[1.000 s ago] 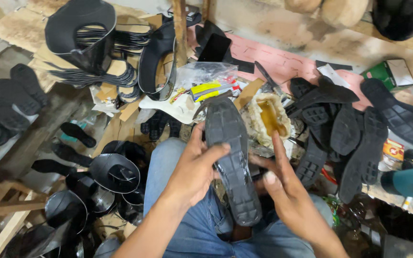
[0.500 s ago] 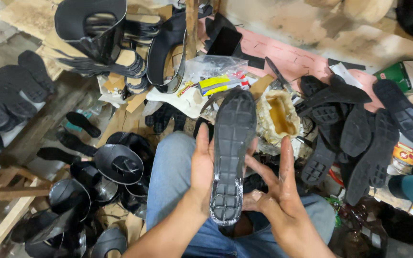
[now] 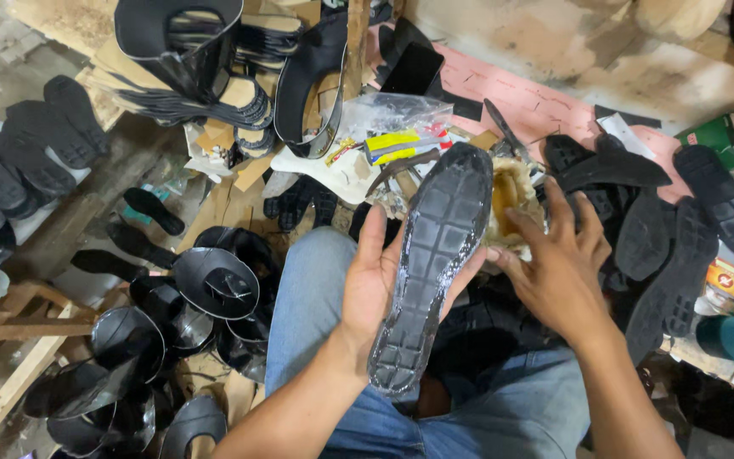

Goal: The person applies a viscous adhesive to the bottom of black shoe soles using their fingers. They repeatedly dip fingers into a container of glue and spread it evenly across the sole surface, handling one sole at a time.

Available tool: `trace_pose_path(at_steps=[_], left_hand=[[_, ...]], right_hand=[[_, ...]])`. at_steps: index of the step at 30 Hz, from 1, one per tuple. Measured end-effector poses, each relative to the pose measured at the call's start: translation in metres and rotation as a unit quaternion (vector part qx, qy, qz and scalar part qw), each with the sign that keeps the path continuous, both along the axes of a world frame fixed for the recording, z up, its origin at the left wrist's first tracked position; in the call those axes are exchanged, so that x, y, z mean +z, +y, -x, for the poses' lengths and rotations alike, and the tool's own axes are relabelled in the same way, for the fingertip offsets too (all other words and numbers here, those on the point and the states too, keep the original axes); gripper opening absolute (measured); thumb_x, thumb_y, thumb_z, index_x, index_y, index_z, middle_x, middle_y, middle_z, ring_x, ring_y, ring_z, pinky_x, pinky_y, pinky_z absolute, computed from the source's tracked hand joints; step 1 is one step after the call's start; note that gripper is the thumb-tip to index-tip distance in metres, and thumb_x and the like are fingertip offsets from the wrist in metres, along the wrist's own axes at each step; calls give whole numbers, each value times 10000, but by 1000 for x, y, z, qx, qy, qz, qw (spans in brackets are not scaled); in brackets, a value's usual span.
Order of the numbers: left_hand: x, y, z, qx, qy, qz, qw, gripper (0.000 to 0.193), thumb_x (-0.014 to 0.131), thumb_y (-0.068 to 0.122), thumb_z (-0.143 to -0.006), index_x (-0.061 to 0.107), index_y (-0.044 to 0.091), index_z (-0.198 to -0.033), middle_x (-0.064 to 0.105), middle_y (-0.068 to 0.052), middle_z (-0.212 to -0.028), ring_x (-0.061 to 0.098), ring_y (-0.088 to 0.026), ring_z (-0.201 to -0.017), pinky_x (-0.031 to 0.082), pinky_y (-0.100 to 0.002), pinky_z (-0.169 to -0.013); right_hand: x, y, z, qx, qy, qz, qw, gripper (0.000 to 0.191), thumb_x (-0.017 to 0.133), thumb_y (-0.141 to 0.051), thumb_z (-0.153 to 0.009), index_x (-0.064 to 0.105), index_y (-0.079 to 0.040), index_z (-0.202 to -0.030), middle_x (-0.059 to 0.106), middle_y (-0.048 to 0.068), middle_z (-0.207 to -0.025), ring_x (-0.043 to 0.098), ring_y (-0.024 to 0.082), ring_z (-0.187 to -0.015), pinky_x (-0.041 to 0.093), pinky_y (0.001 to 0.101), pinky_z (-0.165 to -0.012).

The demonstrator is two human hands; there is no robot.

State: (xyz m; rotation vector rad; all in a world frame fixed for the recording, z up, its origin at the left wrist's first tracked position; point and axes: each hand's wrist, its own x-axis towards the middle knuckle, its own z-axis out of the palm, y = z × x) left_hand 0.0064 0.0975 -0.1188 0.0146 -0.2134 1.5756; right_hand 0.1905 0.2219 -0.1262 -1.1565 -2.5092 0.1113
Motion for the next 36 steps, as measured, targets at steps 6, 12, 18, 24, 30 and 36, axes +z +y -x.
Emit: trace_pose_path(at_steps=[6, 12, 18, 24, 30, 36], left_hand=[[-12, 1, 2, -12, -4, -8, 1000, 684, 344, 591, -1125, 463, 66, -1547, 555, -119, -1511, 500, -254, -1426, 241, -477, -1300], [-23, -2, 15, -15, 14, 10, 1000, 681, 356, 587, -1106, 457, 84, -1554, 540, -106, -1524, 491, -248, -1433, 239, -486, -1292], [-28, 4, 1, -50, 25, -8, 998, 651, 358, 582, -1111, 430, 150, -1593, 522, -97, -1545, 491, -258, -1431, 252, -473, -1282], [-36, 6, -8, -104, 4, 30, 994, 713, 368, 606, -1075, 405, 128, -1602, 531, -105, -1539, 488, -272, -1417, 275, -501, -1243], [-45, -1, -6, -128, -17, -29, 991, 720, 349, 613, -1104, 389, 103, -1612, 524, -136, -1545, 551, -297, -1353, 408, -483, -1182], [-49, 0, -1, -80, 3, 38, 996, 731, 323, 625, -1102, 401, 121, -1626, 532, -167, -1532, 562, -319, -1340, 444, -459, -1157]], right_hand=[[-26, 52, 16, 18, -74, -36, 996, 689, 562, -571, -987, 599, -75, -1463, 360, 180, -1634, 129, 519, -1476, 104, 760, -1044], [-4, 37, 2, -77, -24, 36, 996, 416, 433, -421, -1076, 698, -153, -1252, 649, 65, -1378, 218, 418, -1548, 153, 691, -1165], [31, -20, -4, 128, 151, 108, 974, 356, 598, -211, -952, 676, -261, -1295, 381, 148, -1610, 302, 411, -1448, 192, 565, -1196], [36, -54, 3, 58, -46, -60, 995, 767, 628, 27, -725, 616, -397, -1364, 270, 141, -1634, 218, 496, -1450, 200, 623, -1106], [35, -54, 8, 83, -134, -77, 985, 934, 600, 101, -675, 561, -506, -1383, 245, 114, -1640, 164, 514, -1467, 193, 657, -1087], [23, -66, 6, 229, -59, -17, 971, 916, 602, 82, -656, 597, -517, -1350, 250, 103, -1632, 169, 486, -1440, 180, 674, -1059]])
